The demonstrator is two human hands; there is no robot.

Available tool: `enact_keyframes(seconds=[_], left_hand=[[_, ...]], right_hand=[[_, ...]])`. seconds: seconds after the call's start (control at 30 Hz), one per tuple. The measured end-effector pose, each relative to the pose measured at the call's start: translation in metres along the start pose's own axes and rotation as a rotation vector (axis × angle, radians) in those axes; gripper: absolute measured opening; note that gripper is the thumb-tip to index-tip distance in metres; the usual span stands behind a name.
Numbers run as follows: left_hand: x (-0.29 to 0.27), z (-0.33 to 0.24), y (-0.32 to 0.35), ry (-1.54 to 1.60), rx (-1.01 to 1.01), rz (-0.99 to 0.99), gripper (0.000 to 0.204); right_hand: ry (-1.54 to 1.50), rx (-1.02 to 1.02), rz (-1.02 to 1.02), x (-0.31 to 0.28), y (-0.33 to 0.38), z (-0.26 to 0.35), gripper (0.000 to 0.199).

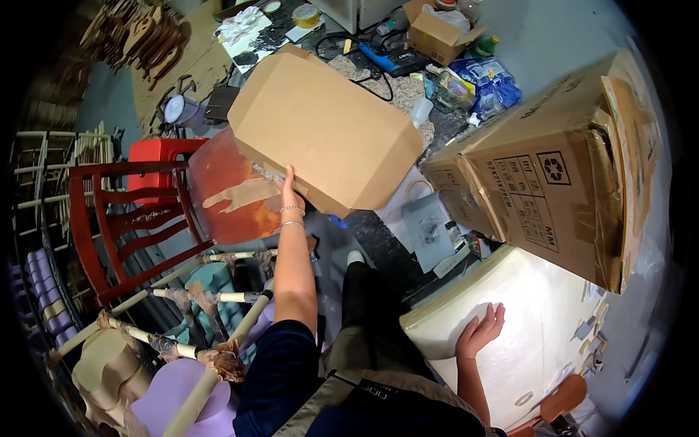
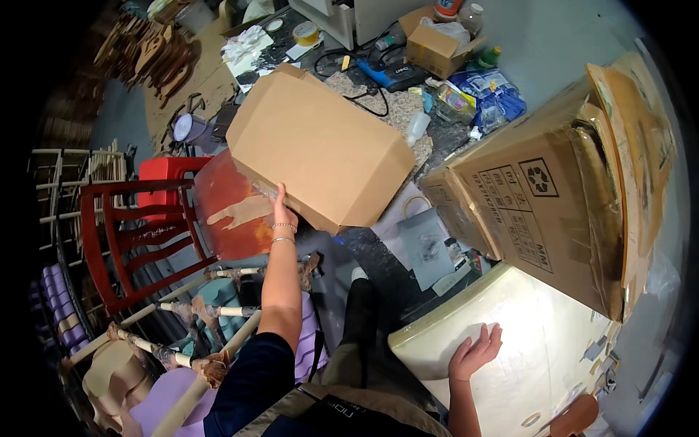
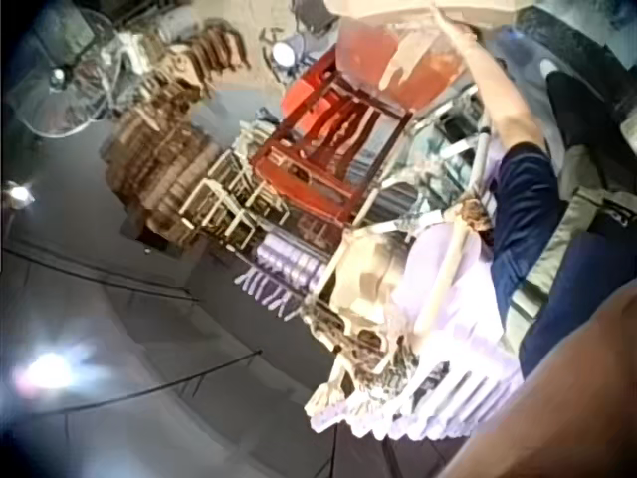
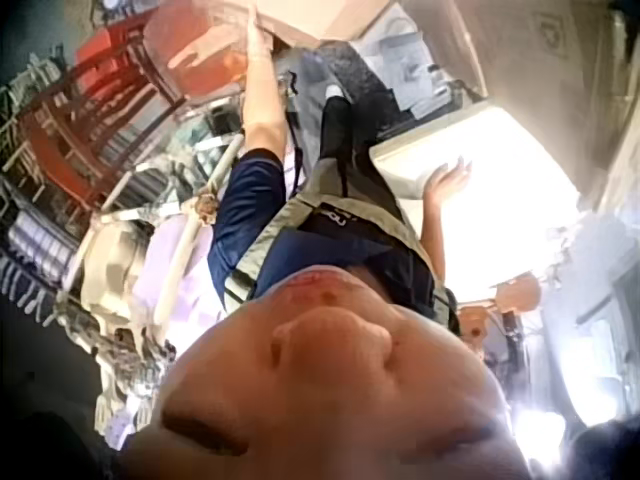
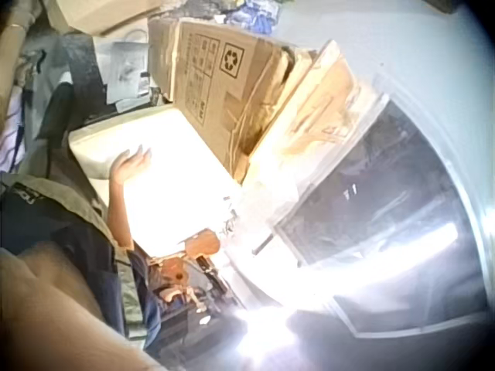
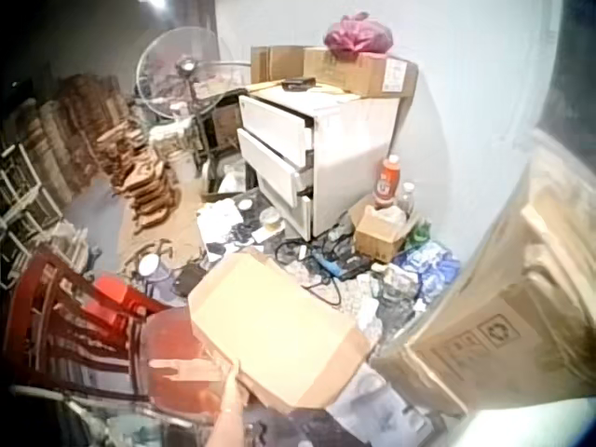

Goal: The person assembles light purple ukuleles in a workshop setting. They pick up unfinished ukulele bodies from a rack, apply masking tape to the soundhole and neck, and then place the finished units back on the rack. The process is repeated for multiple instruments.

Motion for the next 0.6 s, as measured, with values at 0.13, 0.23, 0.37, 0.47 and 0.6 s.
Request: enact_keyframes(seconds=[0.13,0.23,0.37,0.47,0.6], left_hand=[[-0.015,0.026,-0.031,-0.043,-0.110,0.086,0.087],[-0.014,0.025,-0.033,-0.141,-0.235,0.201,0.085],[0.025,0.018,-0.021,-0.196,-0.232,0.172,0.079],[0.078,0.025,-0.031,-0.088,-0.185,0.156,0.072],[0.103,0.024,-0.052,-0.004,-0.097,0.225,0.071]], right_hand=[[0.014,-0.011,0.006,0.000,-0.002,0.000,0.043],[0.043,-0.014,0.000,-0.001,-0.002,0.003,0.043],[0.024,0.011,-0.003,0.000,-0.003,0.004,0.043],[0.006,0.020,0.000,0.001,-0.004,0.003,0.044],[0.037,0.008,0.033,-0.001,-0.003,-0.004,0.044]])
Point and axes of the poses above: each hand's wrist, its own y-axis away from the middle knuckle, its own x-axis out of the palm, z = x × y, the point moved 1 cm from there along -y, towards the middle knuckle, and after that the axes turned 8 degrees about -z, right-handed, at the moved point
